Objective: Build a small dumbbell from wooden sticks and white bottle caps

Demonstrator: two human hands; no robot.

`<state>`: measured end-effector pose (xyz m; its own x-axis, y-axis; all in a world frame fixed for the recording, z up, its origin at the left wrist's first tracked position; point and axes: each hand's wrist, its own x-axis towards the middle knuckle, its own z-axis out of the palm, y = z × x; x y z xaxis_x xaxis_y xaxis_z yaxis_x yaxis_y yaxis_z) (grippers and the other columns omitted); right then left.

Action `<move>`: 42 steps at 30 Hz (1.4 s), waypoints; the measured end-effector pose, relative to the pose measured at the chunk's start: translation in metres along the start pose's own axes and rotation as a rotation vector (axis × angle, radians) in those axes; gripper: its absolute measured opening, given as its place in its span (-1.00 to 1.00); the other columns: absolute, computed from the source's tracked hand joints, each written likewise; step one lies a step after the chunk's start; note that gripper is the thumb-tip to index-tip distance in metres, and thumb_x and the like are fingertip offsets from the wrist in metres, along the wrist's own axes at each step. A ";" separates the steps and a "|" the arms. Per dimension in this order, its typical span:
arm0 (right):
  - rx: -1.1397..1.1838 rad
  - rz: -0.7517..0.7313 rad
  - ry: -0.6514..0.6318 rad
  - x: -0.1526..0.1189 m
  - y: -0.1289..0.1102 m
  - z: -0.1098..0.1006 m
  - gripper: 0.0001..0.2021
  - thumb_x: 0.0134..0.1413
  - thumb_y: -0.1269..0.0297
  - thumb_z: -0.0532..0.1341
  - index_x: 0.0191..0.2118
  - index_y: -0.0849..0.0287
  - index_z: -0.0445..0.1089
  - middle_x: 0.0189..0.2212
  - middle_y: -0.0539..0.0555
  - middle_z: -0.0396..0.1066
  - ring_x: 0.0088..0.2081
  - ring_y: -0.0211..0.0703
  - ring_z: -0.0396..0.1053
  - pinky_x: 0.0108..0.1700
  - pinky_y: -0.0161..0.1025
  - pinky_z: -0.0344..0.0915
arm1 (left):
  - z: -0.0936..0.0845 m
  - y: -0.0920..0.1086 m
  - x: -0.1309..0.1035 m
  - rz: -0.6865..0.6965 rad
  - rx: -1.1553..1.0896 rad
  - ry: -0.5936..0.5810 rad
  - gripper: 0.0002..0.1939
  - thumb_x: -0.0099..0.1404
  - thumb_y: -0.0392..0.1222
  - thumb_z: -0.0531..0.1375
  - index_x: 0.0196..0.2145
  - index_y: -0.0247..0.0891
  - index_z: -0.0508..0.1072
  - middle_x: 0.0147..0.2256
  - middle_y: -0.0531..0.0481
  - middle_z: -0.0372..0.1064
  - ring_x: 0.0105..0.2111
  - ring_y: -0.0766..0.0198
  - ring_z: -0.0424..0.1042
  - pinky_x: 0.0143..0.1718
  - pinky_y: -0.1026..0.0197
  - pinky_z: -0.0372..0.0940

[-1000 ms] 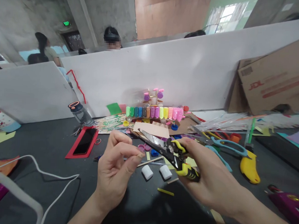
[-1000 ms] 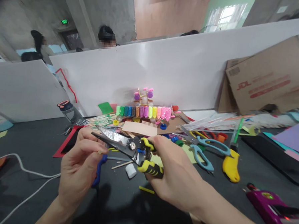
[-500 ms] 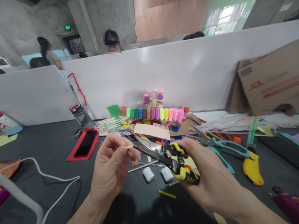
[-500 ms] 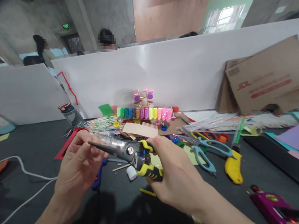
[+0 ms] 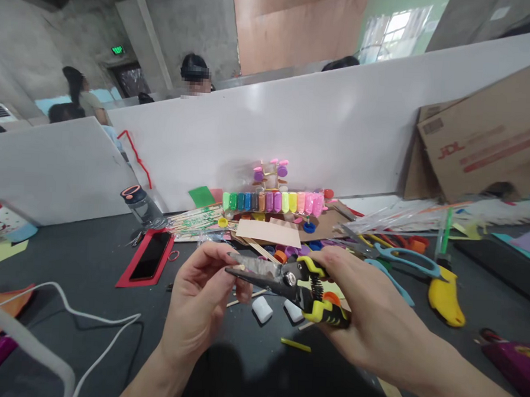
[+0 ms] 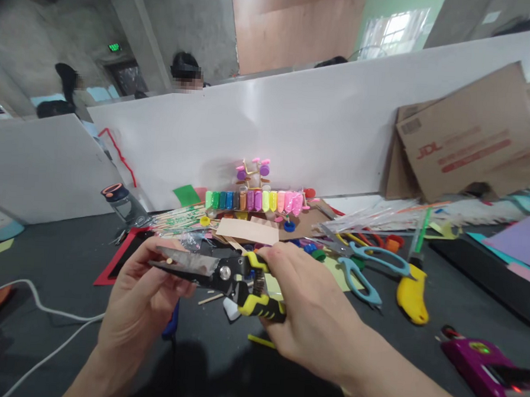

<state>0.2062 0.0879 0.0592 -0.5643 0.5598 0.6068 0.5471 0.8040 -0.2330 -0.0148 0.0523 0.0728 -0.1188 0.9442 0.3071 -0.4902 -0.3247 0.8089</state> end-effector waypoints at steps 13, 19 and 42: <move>-0.031 0.008 -0.074 0.000 -0.001 -0.003 -0.54 -0.09 0.41 0.16 0.02 0.26 0.24 -0.13 0.36 0.44 -0.14 0.22 0.45 -0.24 0.01 0.42 | 0.004 0.002 -0.005 -0.088 -0.055 -0.069 -0.93 0.27 -0.19 0.32 -0.34 -0.22 0.57 -0.53 0.17 0.15 -0.62 0.53 0.10 -0.56 0.42 0.21; -0.002 0.049 -0.121 -0.001 -0.003 -0.007 -0.56 -0.05 0.39 0.18 0.03 0.21 0.25 -0.12 0.30 0.47 -0.11 0.16 0.47 -0.19 -0.01 0.46 | 0.002 0.003 -0.005 -0.129 -0.110 -0.106 -0.94 0.29 -0.23 0.29 -0.34 -0.23 0.57 -0.51 0.18 0.13 -0.63 0.57 0.07 -0.57 0.44 0.20; -0.091 -0.025 0.051 0.003 -0.001 -0.001 -0.70 -0.01 0.46 0.10 -0.09 0.17 0.24 -0.28 0.21 0.51 -0.29 0.03 0.51 -0.32 -0.19 0.42 | 0.005 0.000 -0.004 -0.094 -0.098 -0.121 -0.85 0.32 -0.17 0.27 -0.40 -0.23 0.50 -0.57 0.18 0.05 -0.62 0.50 0.02 -0.58 0.42 0.15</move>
<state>0.2045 0.0880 0.0621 -0.5476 0.5271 0.6499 0.5886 0.7947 -0.1486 -0.0106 0.0485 0.0741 0.0334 0.9547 0.2957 -0.5771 -0.2232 0.7856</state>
